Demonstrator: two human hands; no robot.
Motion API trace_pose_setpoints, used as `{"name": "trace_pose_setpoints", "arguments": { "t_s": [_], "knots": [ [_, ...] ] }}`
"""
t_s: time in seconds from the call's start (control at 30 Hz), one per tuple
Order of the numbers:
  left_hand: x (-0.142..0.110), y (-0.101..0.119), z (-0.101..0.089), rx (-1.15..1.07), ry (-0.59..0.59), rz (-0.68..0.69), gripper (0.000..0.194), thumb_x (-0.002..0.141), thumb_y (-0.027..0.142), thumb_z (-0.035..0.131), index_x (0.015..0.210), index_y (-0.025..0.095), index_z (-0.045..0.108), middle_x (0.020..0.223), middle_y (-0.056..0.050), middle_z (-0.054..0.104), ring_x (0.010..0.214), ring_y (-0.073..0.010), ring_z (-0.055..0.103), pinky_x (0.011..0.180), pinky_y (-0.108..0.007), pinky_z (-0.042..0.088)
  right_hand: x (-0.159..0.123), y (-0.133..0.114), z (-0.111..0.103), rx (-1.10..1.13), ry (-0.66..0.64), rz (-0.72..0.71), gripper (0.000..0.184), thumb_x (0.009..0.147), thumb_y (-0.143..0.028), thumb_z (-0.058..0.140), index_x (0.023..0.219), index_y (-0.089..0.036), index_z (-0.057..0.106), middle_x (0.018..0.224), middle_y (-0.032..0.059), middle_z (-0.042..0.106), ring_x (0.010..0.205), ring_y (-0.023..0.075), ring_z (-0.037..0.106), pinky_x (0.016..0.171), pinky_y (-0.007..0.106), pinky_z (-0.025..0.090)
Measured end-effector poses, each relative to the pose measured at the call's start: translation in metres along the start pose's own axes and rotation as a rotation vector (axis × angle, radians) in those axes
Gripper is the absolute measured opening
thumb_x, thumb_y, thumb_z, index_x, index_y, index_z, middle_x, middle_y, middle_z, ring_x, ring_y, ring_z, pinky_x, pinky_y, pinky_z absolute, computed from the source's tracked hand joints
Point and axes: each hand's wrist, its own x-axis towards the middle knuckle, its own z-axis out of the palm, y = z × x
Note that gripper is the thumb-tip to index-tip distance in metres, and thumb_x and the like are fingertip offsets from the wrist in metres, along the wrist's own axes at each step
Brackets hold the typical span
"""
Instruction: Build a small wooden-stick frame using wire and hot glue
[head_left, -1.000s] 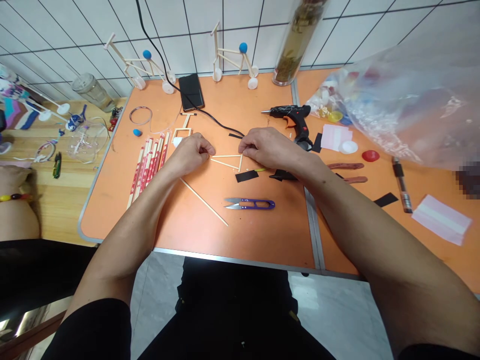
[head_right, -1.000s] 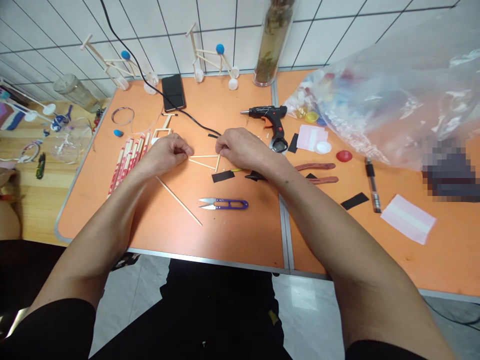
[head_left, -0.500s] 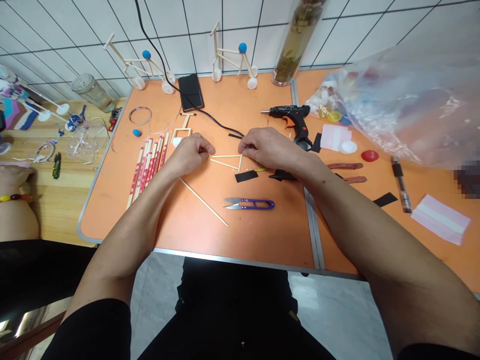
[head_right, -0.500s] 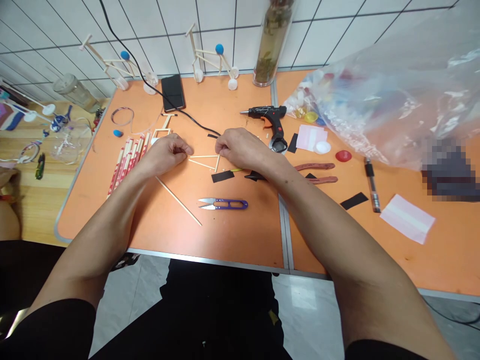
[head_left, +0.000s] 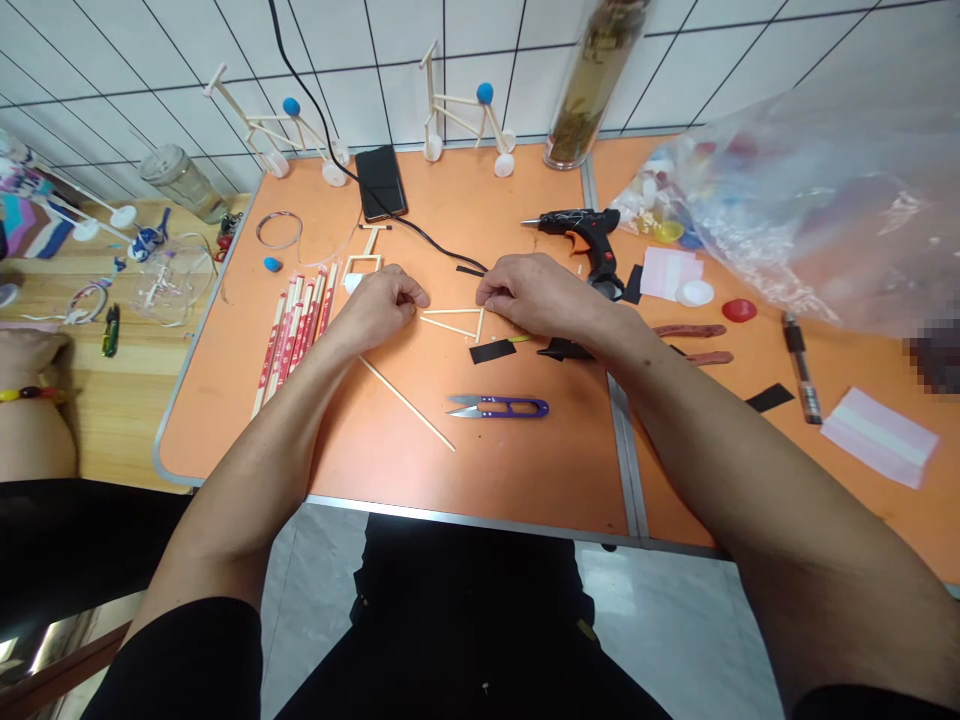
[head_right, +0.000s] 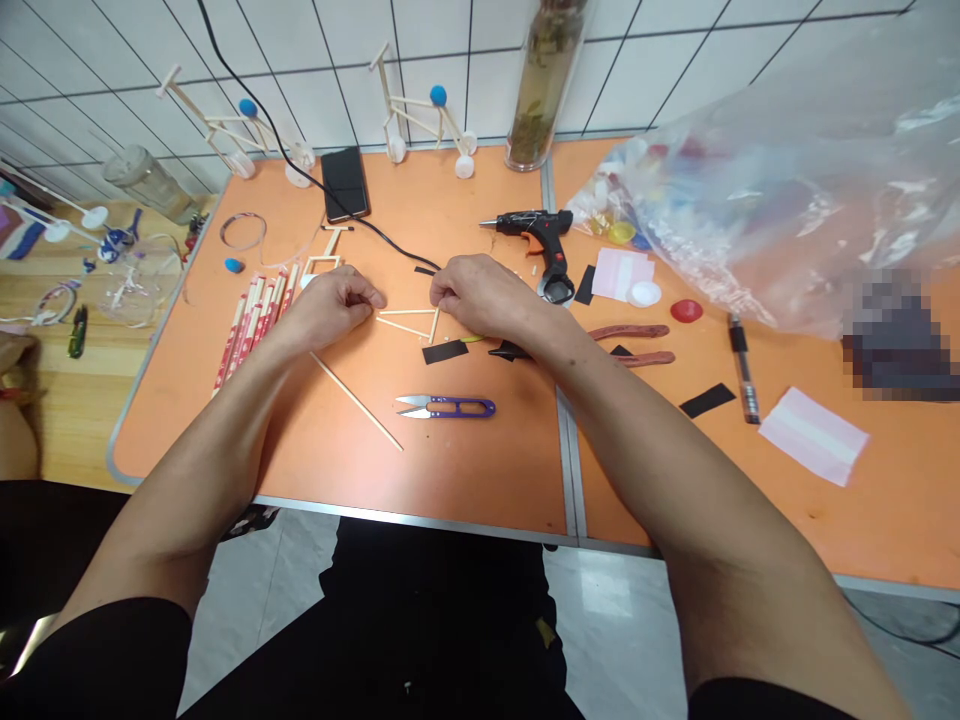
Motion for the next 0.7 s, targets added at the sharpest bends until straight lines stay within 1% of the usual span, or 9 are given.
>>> {"name": "trace_pose_setpoints", "arguments": {
  "t_s": [0.17, 0.4, 0.57, 0.7],
  "knots": [
    [0.0000, -0.0003, 0.0001, 0.004, -0.004, 0.002, 0.036, 0.081, 0.004, 0.065, 0.103, 0.018, 0.089, 0.109, -0.008, 0.080, 0.091, -0.0212, 0.071, 0.095, -0.039, 0.059, -0.0006, -0.0022, -0.0015, 0.005, -0.009, 0.016, 0.030, 0.102, -0.016, 0.066, 0.114, -0.019, 0.093, 0.117, 0.0129, 0.088, 0.105, 0.0297, 0.078, 0.085, 0.037, 0.050],
    [0.0001, -0.0023, 0.0002, 0.010, -0.002, 0.008, 0.033, 0.081, 0.007, 0.065, 0.102, 0.019, 0.088, 0.109, -0.008, 0.081, 0.093, -0.0212, 0.071, 0.096, -0.038, 0.060, 0.0000, -0.0021, -0.0013, 0.010, -0.004, 0.022, 0.029, 0.102, -0.016, 0.067, 0.113, -0.020, 0.093, 0.116, 0.0117, 0.088, 0.103, 0.0285, 0.078, 0.085, 0.036, 0.050],
    [-0.0001, -0.0026, -0.0005, 0.009, -0.004, 0.027, 0.031, 0.082, 0.010, 0.065, 0.101, 0.019, 0.087, 0.109, -0.009, 0.081, 0.099, -0.0237, 0.074, 0.098, -0.040, 0.060, 0.0001, -0.0025, -0.0022, 0.015, 0.001, 0.016, 0.028, 0.101, -0.015, 0.068, 0.112, -0.019, 0.094, 0.115, 0.0114, 0.088, 0.102, 0.0280, 0.077, 0.084, 0.036, 0.049],
    [-0.0008, -0.0011, -0.0009, 0.009, -0.006, 0.017, 0.031, 0.081, 0.011, 0.065, 0.101, 0.019, 0.088, 0.110, -0.010, 0.081, 0.099, -0.0239, 0.074, 0.100, -0.040, 0.060, -0.0002, -0.0018, -0.0021, 0.021, -0.001, 0.011, 0.029, 0.100, -0.017, 0.068, 0.112, -0.020, 0.094, 0.113, 0.0103, 0.088, 0.100, 0.0273, 0.076, 0.083, 0.036, 0.049]
  ]
}}
